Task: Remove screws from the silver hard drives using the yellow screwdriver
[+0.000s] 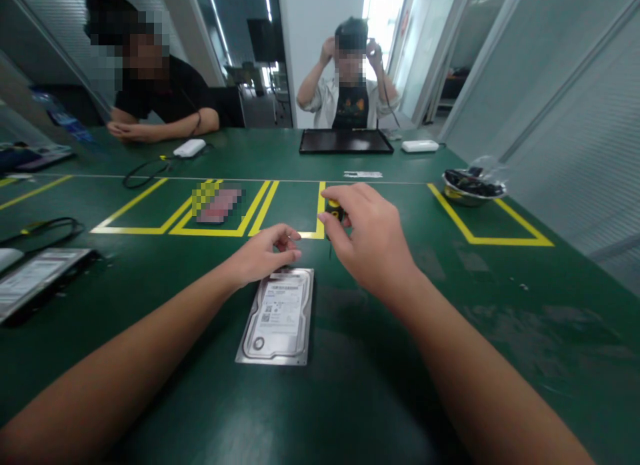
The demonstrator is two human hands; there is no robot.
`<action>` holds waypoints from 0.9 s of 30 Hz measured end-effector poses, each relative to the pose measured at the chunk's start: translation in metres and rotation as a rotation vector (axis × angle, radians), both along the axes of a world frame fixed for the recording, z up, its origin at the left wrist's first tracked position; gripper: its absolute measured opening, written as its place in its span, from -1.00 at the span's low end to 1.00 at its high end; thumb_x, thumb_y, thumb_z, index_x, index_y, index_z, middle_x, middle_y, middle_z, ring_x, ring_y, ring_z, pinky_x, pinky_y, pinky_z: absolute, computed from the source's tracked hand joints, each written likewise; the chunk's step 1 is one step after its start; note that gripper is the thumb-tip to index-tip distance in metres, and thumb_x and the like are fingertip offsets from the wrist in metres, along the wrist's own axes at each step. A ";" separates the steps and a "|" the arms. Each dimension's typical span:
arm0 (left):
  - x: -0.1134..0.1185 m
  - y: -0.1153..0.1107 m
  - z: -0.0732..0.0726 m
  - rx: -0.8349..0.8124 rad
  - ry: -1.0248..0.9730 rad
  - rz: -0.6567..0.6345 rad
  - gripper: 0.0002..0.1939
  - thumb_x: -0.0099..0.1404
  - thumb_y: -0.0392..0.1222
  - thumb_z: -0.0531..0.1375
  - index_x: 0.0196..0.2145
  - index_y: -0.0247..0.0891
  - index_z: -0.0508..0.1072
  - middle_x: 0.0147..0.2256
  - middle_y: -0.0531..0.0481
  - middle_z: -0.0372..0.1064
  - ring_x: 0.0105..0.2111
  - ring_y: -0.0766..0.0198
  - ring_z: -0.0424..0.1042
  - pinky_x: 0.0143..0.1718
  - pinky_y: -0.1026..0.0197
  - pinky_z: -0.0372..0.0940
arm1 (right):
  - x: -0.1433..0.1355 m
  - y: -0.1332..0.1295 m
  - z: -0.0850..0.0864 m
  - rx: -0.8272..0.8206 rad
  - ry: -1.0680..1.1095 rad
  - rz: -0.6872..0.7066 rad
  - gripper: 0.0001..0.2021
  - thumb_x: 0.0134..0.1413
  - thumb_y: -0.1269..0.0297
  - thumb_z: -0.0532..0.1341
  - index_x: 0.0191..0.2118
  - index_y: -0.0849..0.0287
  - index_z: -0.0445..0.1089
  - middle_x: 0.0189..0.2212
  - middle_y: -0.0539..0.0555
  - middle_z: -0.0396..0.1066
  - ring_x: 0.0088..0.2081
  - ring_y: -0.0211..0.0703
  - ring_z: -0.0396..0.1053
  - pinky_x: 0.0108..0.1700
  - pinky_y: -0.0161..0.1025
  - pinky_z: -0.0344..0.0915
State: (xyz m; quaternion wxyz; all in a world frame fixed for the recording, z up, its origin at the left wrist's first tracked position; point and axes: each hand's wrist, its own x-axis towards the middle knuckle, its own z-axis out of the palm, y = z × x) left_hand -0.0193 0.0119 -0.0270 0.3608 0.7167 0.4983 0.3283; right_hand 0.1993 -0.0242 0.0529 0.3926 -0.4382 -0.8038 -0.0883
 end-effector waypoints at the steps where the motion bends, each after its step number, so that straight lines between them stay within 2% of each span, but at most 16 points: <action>1: 0.000 -0.001 0.000 -0.005 -0.053 0.025 -0.71 0.11 -0.16 0.30 -0.18 -0.26 0.46 -0.35 0.00 0.42 -0.34 0.23 0.38 -0.28 0.17 0.24 | 0.000 0.001 -0.001 -0.005 -0.048 -0.032 -0.78 0.18 0.31 0.21 -0.07 0.20 0.43 -0.23 0.14 0.47 -0.27 -0.09 0.41 -0.19 -0.13 0.35; 3: 0.001 -0.006 0.002 -0.048 -0.219 0.109 -0.73 0.11 -0.15 0.30 -0.22 -0.28 0.46 -0.36 0.00 0.41 -0.35 0.25 0.37 -0.30 0.20 0.23 | 0.000 0.001 -0.005 -0.033 -0.144 -0.101 -0.80 0.20 0.32 0.18 -0.08 0.22 0.41 -0.19 0.19 0.43 -0.20 -0.03 0.39 -0.19 -0.12 0.33; 8: 0.000 -0.027 0.001 -0.113 -0.699 0.589 -0.83 0.02 -0.25 0.28 -0.37 -0.28 0.42 -0.43 0.08 0.31 -0.44 0.37 0.25 -0.39 0.30 0.15 | -0.004 0.003 -0.014 -0.103 -0.307 -0.213 -0.84 0.24 0.32 0.13 -0.13 0.25 0.35 -0.15 0.23 0.37 -0.20 -0.02 0.36 -0.30 -0.19 0.25; 10: -0.005 -0.036 -0.006 -0.144 -0.780 0.674 -0.83 0.00 -0.26 0.28 -0.39 -0.28 0.41 -0.45 0.11 0.26 -0.48 0.41 0.19 -0.43 0.32 0.10 | -0.007 0.004 -0.020 -0.125 -0.359 -0.240 -0.85 0.25 0.31 0.11 -0.14 0.26 0.33 -0.17 0.22 0.35 -0.23 -0.05 0.35 -0.33 -0.21 0.21; 12: -0.011 -0.043 -0.014 -0.159 -0.799 0.706 -0.82 -0.01 -0.25 0.29 -0.41 -0.28 0.40 -0.49 0.14 0.21 -0.50 0.43 0.15 -0.45 0.33 0.07 | -0.011 0.005 -0.026 -0.154 -0.406 -0.265 -0.84 0.26 0.30 0.08 -0.14 0.26 0.31 -0.19 0.21 0.34 -0.28 -0.08 0.33 -0.38 -0.23 0.16; 17: -0.022 -0.048 -0.031 -0.074 -0.764 0.668 -0.80 0.01 -0.21 0.29 -0.38 -0.26 0.36 -0.50 0.16 0.21 -0.55 0.44 0.13 -0.51 0.32 0.01 | -0.018 0.007 -0.042 -0.224 -0.487 -0.317 -0.80 0.28 0.32 -0.01 -0.14 0.27 0.30 -0.19 0.22 0.32 -0.35 -0.13 0.32 -0.45 -0.24 0.06; 21: -0.023 -0.047 -0.034 -0.013 -0.706 0.630 -0.82 0.03 -0.23 0.28 -0.40 -0.28 0.37 -0.48 0.15 0.25 -0.52 0.43 0.16 -0.45 0.32 0.06 | -0.020 0.008 -0.053 -0.282 -0.519 -0.361 -0.77 0.29 0.30 -0.04 -0.09 0.21 0.30 -0.16 0.19 0.29 -0.36 -0.11 0.36 -0.47 -0.24 0.06; 27: -0.021 -0.051 -0.033 -0.018 -0.644 0.583 -0.85 0.05 -0.23 0.27 -0.40 -0.27 0.38 -0.48 0.14 0.26 -0.47 0.40 0.20 -0.39 0.31 0.11 | -0.017 0.012 -0.070 -0.419 -0.552 -0.387 -0.73 0.29 0.27 -0.06 -0.01 0.19 0.27 -0.11 0.22 0.24 -0.38 -0.09 0.41 -0.46 -0.21 0.14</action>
